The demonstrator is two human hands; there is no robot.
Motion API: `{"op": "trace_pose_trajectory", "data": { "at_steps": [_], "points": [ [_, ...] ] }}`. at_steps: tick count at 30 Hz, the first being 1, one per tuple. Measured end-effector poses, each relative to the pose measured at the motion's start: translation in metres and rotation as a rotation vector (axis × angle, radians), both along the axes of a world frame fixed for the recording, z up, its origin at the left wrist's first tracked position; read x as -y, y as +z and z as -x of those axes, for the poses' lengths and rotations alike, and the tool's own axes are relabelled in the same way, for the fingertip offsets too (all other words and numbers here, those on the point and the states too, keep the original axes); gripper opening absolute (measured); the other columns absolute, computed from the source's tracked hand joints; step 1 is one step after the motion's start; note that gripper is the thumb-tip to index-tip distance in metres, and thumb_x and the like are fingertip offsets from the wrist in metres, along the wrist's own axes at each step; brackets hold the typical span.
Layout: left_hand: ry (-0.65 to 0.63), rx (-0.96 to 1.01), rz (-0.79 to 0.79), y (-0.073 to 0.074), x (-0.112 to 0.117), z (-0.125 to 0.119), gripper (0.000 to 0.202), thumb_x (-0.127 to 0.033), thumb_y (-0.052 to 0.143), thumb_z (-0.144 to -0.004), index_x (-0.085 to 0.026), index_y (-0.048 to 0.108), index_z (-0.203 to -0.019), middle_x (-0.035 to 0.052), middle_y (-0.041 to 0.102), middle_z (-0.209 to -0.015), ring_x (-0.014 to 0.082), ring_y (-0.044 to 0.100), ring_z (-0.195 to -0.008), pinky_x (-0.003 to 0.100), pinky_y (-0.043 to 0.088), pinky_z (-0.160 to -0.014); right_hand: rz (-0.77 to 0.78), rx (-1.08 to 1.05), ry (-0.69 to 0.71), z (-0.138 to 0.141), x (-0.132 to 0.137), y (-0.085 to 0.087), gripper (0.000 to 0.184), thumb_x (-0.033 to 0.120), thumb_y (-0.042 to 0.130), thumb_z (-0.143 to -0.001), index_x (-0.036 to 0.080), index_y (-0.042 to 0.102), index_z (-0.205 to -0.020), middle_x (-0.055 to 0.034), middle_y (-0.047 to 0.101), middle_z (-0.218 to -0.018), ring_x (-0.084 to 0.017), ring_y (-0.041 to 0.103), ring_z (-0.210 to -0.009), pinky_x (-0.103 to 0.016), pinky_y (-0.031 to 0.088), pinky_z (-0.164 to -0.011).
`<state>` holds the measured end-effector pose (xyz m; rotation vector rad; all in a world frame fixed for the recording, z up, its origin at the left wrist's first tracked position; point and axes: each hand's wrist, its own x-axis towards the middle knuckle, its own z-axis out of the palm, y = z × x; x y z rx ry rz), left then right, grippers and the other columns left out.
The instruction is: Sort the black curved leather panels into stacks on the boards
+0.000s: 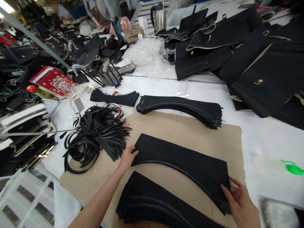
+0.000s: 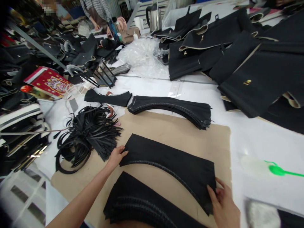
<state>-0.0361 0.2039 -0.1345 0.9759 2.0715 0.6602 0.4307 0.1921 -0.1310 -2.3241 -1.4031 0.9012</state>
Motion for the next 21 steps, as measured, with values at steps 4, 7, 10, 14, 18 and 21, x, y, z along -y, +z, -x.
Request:
{"op": "trace_pose_trajectory", "data": {
  "at_steps": [4,7,10,14,18,21],
  "points": [
    [0.004,0.039,-0.022,0.000,0.004,-0.001,0.016,-0.031,0.063,-0.065,-0.019,0.054,-0.071,-0.0031,0.056,-0.061,0.0156,0.056,-0.063,0.025,0.041,-0.061,-0.029,0.006,0.007,-0.001,0.002,-0.001,0.073,0.075,0.046,-0.071,0.026,0.047,-0.124,-0.0029,0.064,-0.080,-0.025,0.064,-0.069,-0.034,0.048,-0.059],
    [0.012,0.016,-0.019,-0.002,0.005,0.001,0.017,-0.029,0.062,-0.066,-0.020,0.052,-0.076,-0.0059,0.053,-0.059,0.0136,0.053,-0.060,0.024,0.039,-0.060,-0.034,0.014,0.020,0.000,0.002,0.000,0.073,0.076,0.045,-0.070,0.027,0.047,-0.124,-0.0024,0.063,-0.081,-0.024,0.064,-0.069,-0.034,0.047,-0.059],
    [0.027,-0.024,-0.004,-0.005,0.004,0.002,0.020,-0.028,0.063,-0.065,-0.021,0.051,-0.078,-0.0049,0.054,-0.063,0.0155,0.056,-0.066,0.025,0.040,-0.063,-0.039,0.013,0.020,0.003,0.001,0.002,0.070,0.074,0.045,-0.072,0.027,0.046,-0.124,-0.0020,0.063,-0.082,-0.024,0.063,-0.070,-0.034,0.046,-0.059],
    [0.033,-0.044,0.028,-0.005,0.006,0.000,0.026,-0.031,0.063,-0.065,-0.022,0.049,-0.085,0.0004,0.060,-0.079,0.0217,0.062,-0.084,0.031,0.045,-0.073,-0.070,0.032,0.023,0.010,0.001,0.009,0.064,0.069,0.044,-0.075,0.025,0.046,-0.122,-0.0009,0.060,-0.076,-0.022,0.061,-0.065,-0.033,0.044,-0.058],
    [0.012,-0.060,0.073,-0.008,0.004,0.000,0.030,-0.036,0.061,-0.068,-0.023,0.045,-0.090,0.0045,0.061,-0.086,0.0274,0.062,-0.096,0.038,0.044,-0.083,-0.105,-0.010,0.051,0.012,0.001,0.011,0.054,0.057,0.042,-0.083,0.022,0.043,-0.124,0.0010,0.056,-0.074,-0.019,0.057,-0.061,-0.032,0.043,-0.060],
    [-0.049,-0.181,0.199,-0.009,0.001,0.000,0.032,-0.040,0.059,-0.072,-0.023,0.046,-0.095,0.0077,0.062,-0.090,0.0296,0.063,-0.096,0.040,0.045,-0.085,-0.127,-0.001,0.056,0.009,0.001,0.010,0.049,0.050,0.042,-0.085,0.022,0.042,-0.125,0.0022,0.053,-0.072,-0.018,0.055,-0.059,-0.032,0.042,-0.061]
  ]
}}
